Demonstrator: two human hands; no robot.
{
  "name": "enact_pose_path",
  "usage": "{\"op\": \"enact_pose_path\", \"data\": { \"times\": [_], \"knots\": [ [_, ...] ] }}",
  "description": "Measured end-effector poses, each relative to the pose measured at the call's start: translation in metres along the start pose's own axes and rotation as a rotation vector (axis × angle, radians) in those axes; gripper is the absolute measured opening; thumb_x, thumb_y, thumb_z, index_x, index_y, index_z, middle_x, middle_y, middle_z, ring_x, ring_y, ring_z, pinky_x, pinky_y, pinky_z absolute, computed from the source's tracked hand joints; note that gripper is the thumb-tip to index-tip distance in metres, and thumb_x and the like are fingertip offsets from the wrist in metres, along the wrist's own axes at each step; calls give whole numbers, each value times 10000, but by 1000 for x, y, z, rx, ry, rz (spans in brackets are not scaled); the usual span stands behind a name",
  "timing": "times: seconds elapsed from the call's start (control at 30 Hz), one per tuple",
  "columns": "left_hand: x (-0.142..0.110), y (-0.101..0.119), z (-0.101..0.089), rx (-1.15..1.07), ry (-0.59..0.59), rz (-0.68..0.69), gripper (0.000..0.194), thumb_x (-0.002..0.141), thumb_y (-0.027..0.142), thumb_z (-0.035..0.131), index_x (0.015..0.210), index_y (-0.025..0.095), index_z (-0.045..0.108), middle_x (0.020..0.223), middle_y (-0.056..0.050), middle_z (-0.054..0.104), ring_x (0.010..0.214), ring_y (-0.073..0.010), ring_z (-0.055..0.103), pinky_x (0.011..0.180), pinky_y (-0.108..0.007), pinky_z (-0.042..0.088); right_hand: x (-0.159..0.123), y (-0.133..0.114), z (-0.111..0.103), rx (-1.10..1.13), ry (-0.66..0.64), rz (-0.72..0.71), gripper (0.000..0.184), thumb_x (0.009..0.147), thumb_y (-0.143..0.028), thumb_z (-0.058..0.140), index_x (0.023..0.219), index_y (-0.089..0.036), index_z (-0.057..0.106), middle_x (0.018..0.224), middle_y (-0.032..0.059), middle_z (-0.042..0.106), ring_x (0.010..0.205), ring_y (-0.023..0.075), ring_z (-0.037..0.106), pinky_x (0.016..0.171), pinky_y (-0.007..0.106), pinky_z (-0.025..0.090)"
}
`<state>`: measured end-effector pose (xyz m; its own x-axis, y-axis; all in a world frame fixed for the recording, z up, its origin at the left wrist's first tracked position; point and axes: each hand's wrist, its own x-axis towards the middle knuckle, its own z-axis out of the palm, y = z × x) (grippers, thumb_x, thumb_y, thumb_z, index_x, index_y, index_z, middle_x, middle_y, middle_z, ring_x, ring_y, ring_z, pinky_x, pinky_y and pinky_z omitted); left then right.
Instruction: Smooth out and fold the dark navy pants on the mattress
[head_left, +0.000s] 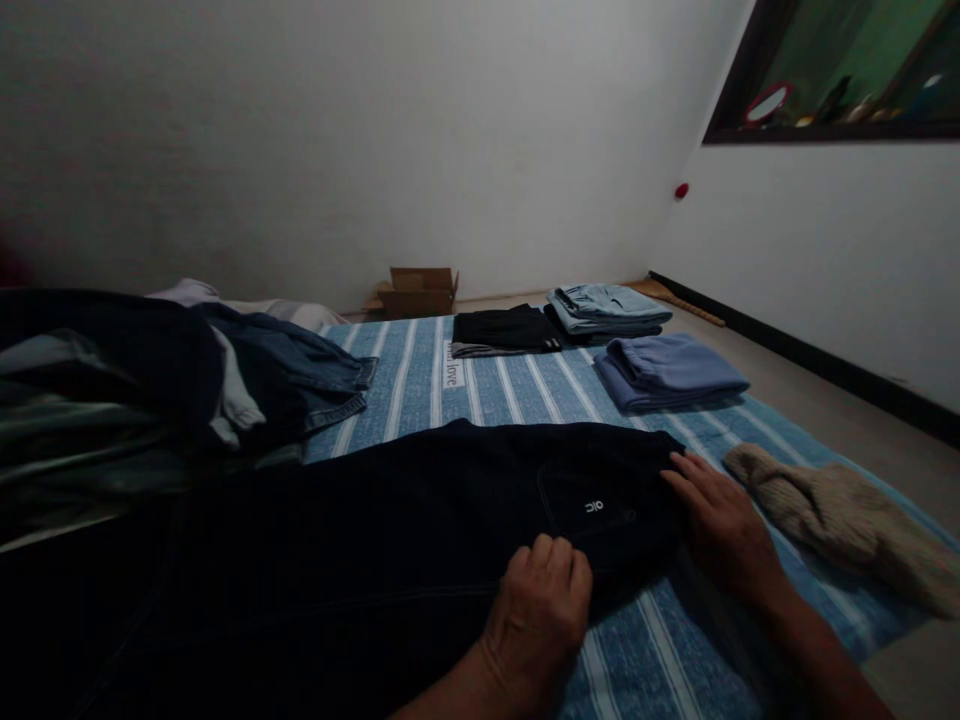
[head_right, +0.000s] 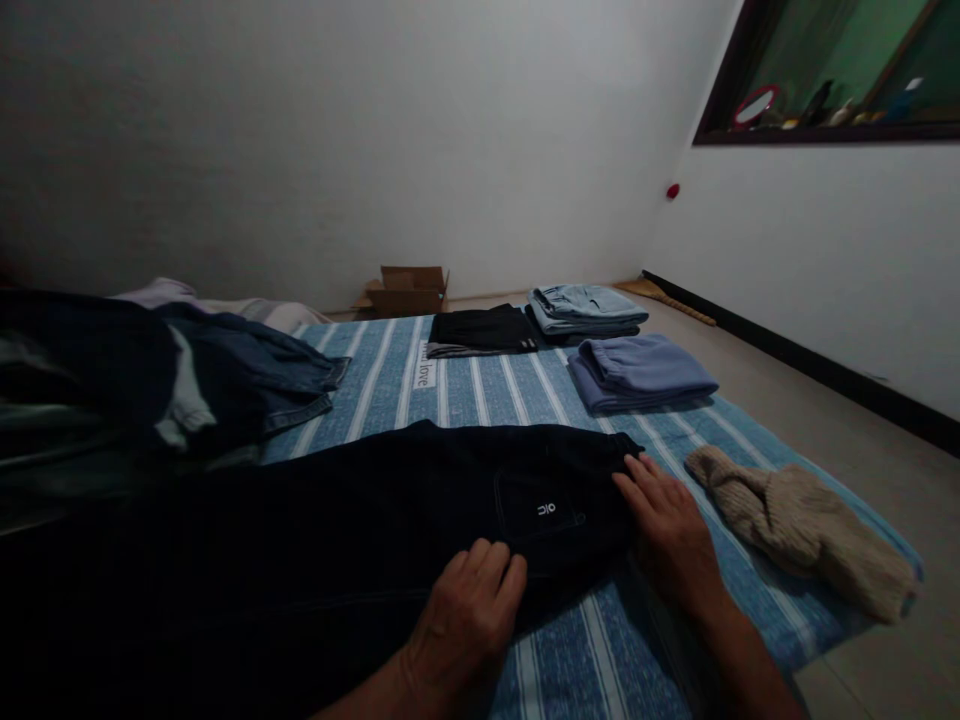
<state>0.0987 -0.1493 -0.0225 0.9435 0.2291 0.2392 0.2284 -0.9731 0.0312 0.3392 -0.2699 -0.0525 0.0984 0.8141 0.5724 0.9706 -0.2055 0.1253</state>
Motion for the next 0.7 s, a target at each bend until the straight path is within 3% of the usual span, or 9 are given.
{"op": "enact_pose_path", "data": {
  "times": [0.13, 0.33, 0.53, 0.7],
  "knots": [
    [-16, 1, -1, 42, 16, -57, 200, 820, 79, 420, 977, 131, 533, 885, -69, 542, 767, -211, 495, 626, -344, 473, -5, -11, 2, 143, 19, -260, 315, 864, -78, 387, 1084, -161, 597, 1258, 142, 553, 1227, 251, 449, 989, 453, 389],
    [-32, -9, -6, 86, -8, -121, 152, 842, 99, 402, 900, 142, 536, 838, -58, 516, 752, -204, 474, 613, -332, 446, -25, -7, 17, 226, 47, -222, 316, 870, -99, 388, 1079, -159, 616, 1189, 126, 605, 1133, 232, 543, 973, 413, 425],
    [-47, -15, -15, 115, 35, -22, 165, 855, 105, 366, 861, 143, 527, 789, -47, 486, 697, -195, 448, 556, -325, 399, -32, -5, 11, 220, -16, -222, 370, 880, -110, 351, 1159, -170, 586, 1247, 108, 570, 1177, 239, 506, 998, 418, 401],
    [-64, -16, -15, 114, -17, -60, 174, 859, 107, 377, 941, 129, 529, 841, -60, 508, 732, -191, 452, 596, -322, 407, -41, -5, 14, 195, -68, -197, 407, 869, -154, 332, 1200, -199, 565, 1293, 90, 535, 1207, 262, 473, 1011, 462, 378]
  ]
}}
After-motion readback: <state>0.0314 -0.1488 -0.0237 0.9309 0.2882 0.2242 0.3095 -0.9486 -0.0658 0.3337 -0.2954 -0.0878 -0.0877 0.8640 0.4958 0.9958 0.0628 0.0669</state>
